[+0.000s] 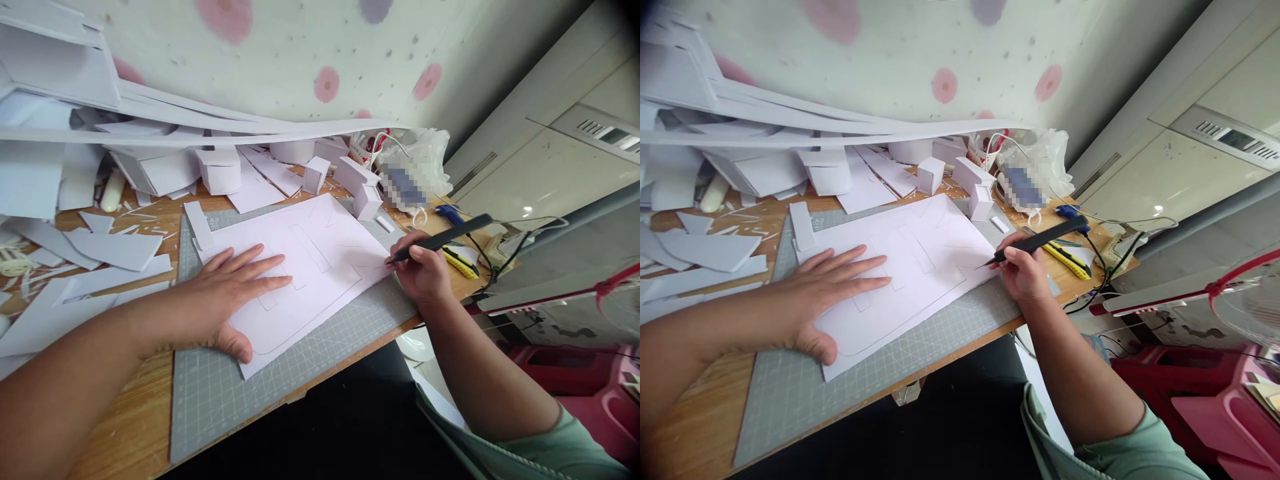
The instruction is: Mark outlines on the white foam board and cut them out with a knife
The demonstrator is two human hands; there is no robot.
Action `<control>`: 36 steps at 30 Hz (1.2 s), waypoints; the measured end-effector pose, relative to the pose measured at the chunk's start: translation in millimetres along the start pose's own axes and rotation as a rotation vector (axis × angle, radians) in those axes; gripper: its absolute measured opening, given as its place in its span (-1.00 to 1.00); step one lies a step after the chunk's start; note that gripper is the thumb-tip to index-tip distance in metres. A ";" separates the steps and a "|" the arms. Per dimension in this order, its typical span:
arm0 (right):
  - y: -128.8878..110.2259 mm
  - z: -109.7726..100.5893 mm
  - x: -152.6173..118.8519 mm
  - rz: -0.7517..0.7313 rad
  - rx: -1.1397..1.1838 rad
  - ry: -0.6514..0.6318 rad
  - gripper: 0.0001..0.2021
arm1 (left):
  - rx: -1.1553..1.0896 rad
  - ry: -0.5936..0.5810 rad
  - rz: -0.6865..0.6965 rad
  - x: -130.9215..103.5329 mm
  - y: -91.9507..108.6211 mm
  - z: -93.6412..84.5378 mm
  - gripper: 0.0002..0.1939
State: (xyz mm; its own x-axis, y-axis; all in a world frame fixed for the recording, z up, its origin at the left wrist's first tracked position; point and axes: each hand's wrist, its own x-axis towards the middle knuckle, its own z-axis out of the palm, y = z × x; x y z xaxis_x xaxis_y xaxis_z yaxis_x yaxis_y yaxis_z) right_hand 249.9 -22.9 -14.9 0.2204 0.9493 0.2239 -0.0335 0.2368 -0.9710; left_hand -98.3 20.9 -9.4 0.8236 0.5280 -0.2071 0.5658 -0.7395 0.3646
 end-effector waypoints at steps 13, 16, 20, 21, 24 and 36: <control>5.2 80.4 -53.4 0.069 -0.126 -0.292 -0.78 | 0.044 -0.052 -0.051 2.0 13.6 -7.3 0.05; 7.5 78.6 -53.2 0.087 -0.140 -0.288 -0.78 | 0.039 -0.053 -0.045 1.7 14.6 -8.3 0.07; 5.5 79.4 -53.9 0.070 -0.181 -0.300 -0.79 | 0.032 -0.058 -0.046 0.9 14.8 -8.5 0.06; 4.4 80.1 -54.3 0.062 -0.183 -0.303 -0.79 | 0.033 -0.054 -0.042 0.7 14.5 -8.2 0.06; 1.0 81.8 -54.8 0.048 -0.185 -0.310 -0.80 | 0.036 -0.047 -0.034 0.8 13.5 -7.4 0.06; -4.4 75.5 -44.9 0.072 -0.206 -0.392 -0.79 | 0.064 -0.076 -0.058 2.4 11.9 -6.5 0.07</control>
State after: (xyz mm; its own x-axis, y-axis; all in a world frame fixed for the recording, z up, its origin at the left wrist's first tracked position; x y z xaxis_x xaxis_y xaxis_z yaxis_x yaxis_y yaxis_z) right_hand 166.5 -51.0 -14.4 -0.1629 0.9778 0.1318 0.1681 0.1591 -0.9728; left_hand -89.9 16.1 0.3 0.7885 0.5396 -0.2953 0.6122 -0.7348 0.2921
